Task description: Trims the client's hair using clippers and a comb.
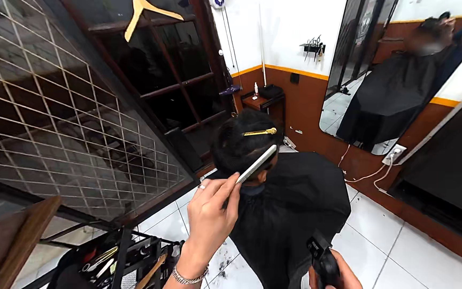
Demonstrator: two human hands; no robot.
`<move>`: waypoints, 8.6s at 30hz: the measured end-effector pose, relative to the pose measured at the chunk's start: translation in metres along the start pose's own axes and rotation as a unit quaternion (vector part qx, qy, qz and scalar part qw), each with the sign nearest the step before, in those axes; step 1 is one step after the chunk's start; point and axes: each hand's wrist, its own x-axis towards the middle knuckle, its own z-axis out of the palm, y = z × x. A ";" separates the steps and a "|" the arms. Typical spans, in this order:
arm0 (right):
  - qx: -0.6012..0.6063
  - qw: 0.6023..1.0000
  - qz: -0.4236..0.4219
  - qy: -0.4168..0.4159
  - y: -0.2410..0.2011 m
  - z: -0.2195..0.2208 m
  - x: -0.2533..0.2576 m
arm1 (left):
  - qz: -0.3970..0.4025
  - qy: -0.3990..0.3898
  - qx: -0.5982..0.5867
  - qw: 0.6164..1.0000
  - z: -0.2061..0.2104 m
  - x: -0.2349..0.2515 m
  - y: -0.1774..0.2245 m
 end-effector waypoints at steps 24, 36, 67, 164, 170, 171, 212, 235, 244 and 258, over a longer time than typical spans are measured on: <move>0.167 0.979 0.083 -0.087 0.028 -0.133 0.107 | -0.012 -0.056 0.303 0.951 0.044 0.020 0.060; 0.185 0.977 0.086 -0.064 0.040 -0.150 0.107 | -0.010 -0.098 0.323 0.941 0.051 0.025 0.071; 0.057 0.992 -0.111 -0.020 0.057 -0.141 0.215 | -0.069 -0.366 0.315 0.873 0.105 -0.016 0.081; -0.041 0.986 -0.126 -0.106 0.087 -0.102 0.250 | -0.095 -0.363 0.404 0.834 0.130 -0.024 0.059; 0.081 0.947 -0.049 -0.308 0.079 -0.125 0.290 | -0.099 -0.353 0.404 0.838 0.134 -0.017 0.064; 0.068 0.945 -0.050 -0.317 0.078 -0.125 0.294 | -0.105 -0.354 0.404 0.837 0.135 -0.017 0.065; 0.083 0.940 0.017 -0.330 0.081 -0.114 0.310 | -0.117 -0.361 0.403 0.833 0.137 -0.018 0.063; 0.086 0.942 0.008 -0.325 0.082 -0.116 0.306 | -0.121 -0.367 0.404 0.829 0.138 -0.018 0.062; 0.079 0.942 0.004 -0.325 0.083 -0.115 0.305 | -0.112 -0.362 0.406 0.832 0.138 -0.018 0.062; 0.036 0.950 -0.014 -0.309 0.079 -0.114 0.292 | -0.126 -0.484 0.290 0.816 0.095 -0.038 0.078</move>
